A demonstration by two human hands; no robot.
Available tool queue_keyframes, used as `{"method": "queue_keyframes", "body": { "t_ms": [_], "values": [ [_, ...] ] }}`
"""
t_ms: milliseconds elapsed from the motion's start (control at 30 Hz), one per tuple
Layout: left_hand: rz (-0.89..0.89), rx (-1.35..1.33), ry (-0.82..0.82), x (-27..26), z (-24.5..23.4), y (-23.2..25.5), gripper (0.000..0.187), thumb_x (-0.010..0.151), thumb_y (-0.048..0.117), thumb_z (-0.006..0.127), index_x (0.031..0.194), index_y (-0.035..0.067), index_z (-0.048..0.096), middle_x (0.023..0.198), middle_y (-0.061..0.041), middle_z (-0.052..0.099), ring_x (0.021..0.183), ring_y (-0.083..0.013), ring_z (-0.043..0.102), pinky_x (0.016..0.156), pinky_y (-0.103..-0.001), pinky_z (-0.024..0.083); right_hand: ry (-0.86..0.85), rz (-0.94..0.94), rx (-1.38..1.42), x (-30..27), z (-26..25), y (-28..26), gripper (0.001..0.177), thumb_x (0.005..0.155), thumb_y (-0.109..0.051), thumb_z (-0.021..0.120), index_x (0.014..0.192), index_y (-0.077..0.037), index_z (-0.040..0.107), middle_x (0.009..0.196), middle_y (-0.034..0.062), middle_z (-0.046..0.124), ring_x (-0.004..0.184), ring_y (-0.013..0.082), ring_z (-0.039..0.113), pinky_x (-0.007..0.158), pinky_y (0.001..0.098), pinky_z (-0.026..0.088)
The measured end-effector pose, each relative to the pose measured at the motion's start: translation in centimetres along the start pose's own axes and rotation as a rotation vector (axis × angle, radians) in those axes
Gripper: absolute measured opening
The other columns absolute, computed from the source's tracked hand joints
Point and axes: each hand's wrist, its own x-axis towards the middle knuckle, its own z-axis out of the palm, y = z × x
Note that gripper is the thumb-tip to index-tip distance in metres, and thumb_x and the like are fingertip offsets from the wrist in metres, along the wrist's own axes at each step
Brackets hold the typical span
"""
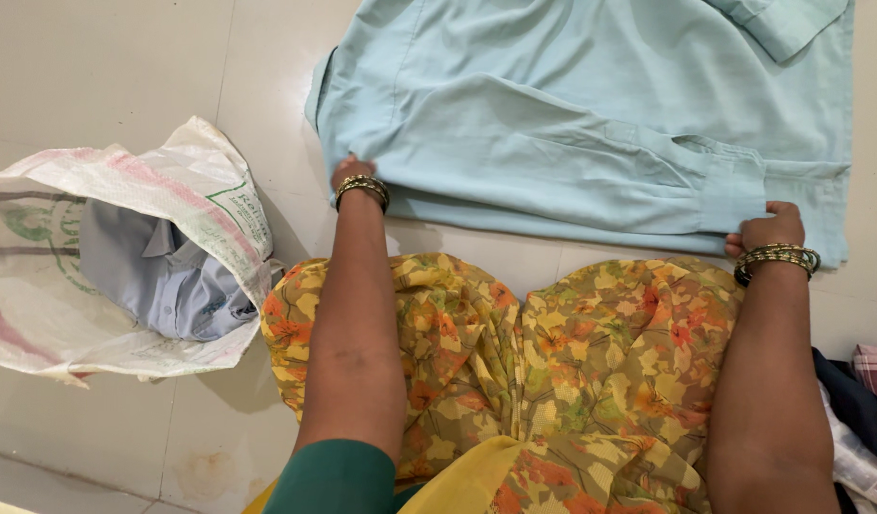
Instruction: The person folds a light blue long-sleeved shirt by hand while sitting on the floor, smoothing the fabric and folding the sleeves and body into a square shape before placing it into a white bag.
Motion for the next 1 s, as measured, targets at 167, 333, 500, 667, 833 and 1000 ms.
{"method": "queue_keyframes", "body": {
  "t_ms": [167,333,500,667,833,1000],
  "values": [
    [0.168,0.121,0.210,-0.4,-0.7,-0.4,0.035,0.088,0.000,0.060,0.111,0.018,0.078,0.108,-0.005,0.080,0.086,-0.0183,0.077,0.078,-0.034,0.062,0.040,-0.035,-0.004,1.5,0.3,1.1,0.044,0.092,0.007,0.056,0.134,-0.004,0.052,0.092,0.0141,0.070,0.064,0.0189,0.070,0.048,0.0341,0.058],
    [0.253,0.345,0.378,-5.1,-1.7,0.9,0.039,0.086,0.006,0.067,0.124,0.016,0.067,0.126,-0.008,0.067,0.110,-0.0243,0.063,0.092,-0.040,0.054,0.208,-0.068,-0.235,3.2,0.7,2.3,0.050,0.085,0.000,0.065,0.132,-0.010,0.053,0.109,0.0216,0.067,0.090,0.0343,0.067,0.073,0.0496,0.055],
    [1.081,0.616,0.421,-8.1,0.9,0.1,0.056,0.087,0.012,0.071,0.141,0.008,0.053,0.148,-0.014,0.051,0.140,-0.0315,0.042,0.112,-0.048,0.040,0.463,-0.296,-0.372,2.2,3.7,0.6,0.056,0.086,-0.005,0.069,0.139,-0.016,0.056,0.141,0.0203,0.051,0.123,0.0421,0.048,0.093,0.0602,0.042],
    [1.654,1.074,-0.274,-14.1,9.2,-8.6,0.057,0.094,0.025,0.065,0.148,0.015,0.049,0.165,-0.015,0.034,0.156,-0.0335,0.030,0.127,-0.049,0.028,0.225,-0.767,-0.092,-5.3,15.3,-5.3,0.059,0.085,-0.026,0.080,0.132,0.001,0.057,0.143,0.0170,0.055,0.134,0.0322,0.051,0.120,0.0466,0.036],
    [1.598,1.263,-0.494,-17.9,9.4,-13.1,0.067,0.097,0.049,0.055,0.158,0.028,0.038,0.171,-0.004,0.022,0.158,-0.0286,0.016,0.125,-0.055,0.012,0.294,-1.190,-0.859,-13.8,21.7,-7.1,0.066,0.097,-0.055,0.051,0.157,-0.027,0.046,0.171,0.0073,0.025,0.158,0.0330,0.015,0.122,0.0587,0.010],
    [1.315,1.496,-0.280,-15.0,6.1,-8.3,0.077,0.093,0.068,0.045,0.160,0.033,0.029,0.171,-0.002,0.014,0.157,-0.0314,0.008,0.123,-0.061,0.005,0.067,-0.979,-0.813,-12.1,17.9,-7.4,0.077,0.097,-0.070,0.035,0.161,-0.029,0.029,0.172,0.0080,0.008,0.156,0.0342,0.000,0.120,0.0655,0.000]
  ]
}}
